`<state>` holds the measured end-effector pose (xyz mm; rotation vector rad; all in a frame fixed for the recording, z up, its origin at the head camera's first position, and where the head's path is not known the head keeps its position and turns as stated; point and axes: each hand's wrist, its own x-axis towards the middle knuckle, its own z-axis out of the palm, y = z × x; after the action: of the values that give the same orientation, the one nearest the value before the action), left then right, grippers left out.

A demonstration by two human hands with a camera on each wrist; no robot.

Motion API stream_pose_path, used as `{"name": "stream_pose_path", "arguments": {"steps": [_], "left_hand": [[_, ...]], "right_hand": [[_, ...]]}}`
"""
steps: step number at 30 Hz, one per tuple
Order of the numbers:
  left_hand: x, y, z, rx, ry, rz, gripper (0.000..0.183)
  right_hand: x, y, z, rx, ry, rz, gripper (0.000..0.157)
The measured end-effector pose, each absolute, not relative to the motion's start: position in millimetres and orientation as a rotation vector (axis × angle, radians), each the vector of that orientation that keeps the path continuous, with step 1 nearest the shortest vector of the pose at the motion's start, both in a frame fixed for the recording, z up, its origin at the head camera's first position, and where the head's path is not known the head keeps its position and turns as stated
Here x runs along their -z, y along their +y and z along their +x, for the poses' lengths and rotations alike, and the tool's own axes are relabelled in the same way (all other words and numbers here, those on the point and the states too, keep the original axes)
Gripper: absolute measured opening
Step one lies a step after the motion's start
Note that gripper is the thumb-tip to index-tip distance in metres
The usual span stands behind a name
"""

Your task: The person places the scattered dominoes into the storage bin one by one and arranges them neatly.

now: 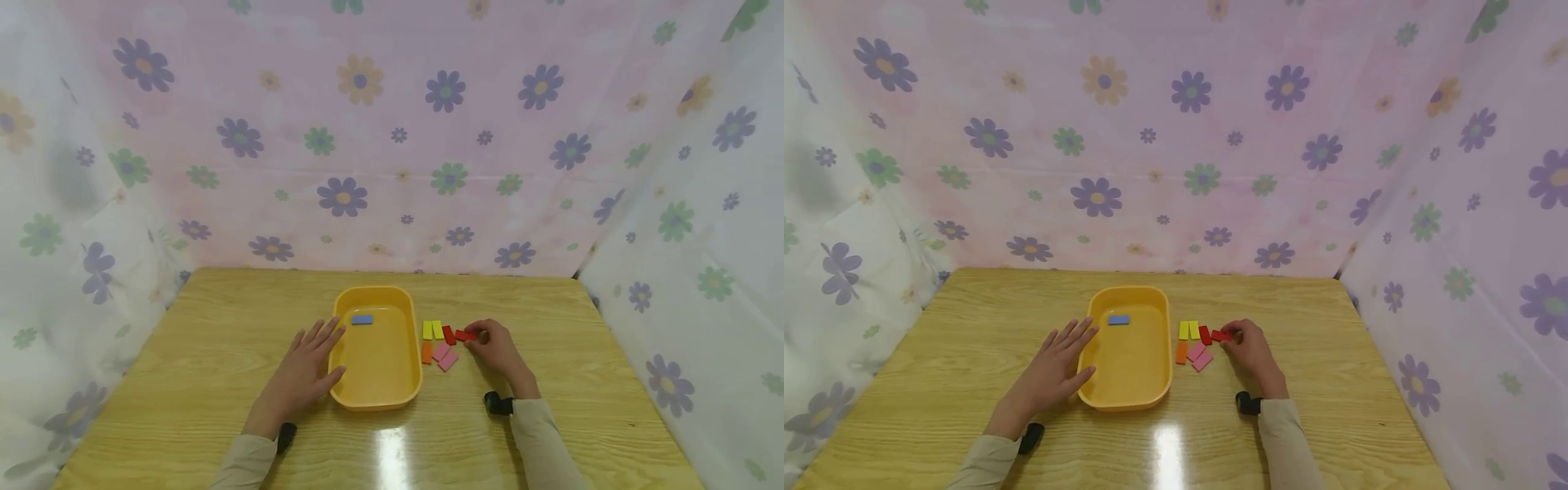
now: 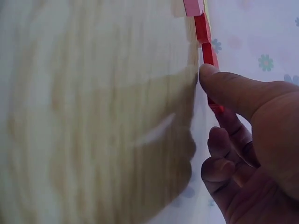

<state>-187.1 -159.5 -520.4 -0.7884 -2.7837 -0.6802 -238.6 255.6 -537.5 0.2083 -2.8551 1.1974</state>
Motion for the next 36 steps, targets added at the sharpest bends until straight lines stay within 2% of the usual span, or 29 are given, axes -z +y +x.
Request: {"name": "stream_pose_path", "arguments": {"steps": [12,30,36], "left_hand": [[519,-159,-186,0.706,-2.788,-0.790,0.073],[523,-161,-185,0.704,-2.747,-0.815,0.072],[522,-161,-186,0.691,-2.719,-0.820,0.071]], "right_hand": [[535,259,-226,-1.251,-2.736,0.250,0.023],[534,236,-208,-1.736,-2.374,-0.111,0.036],[524,225,-203,-1.883,-2.267,-0.120,0.039]]}}
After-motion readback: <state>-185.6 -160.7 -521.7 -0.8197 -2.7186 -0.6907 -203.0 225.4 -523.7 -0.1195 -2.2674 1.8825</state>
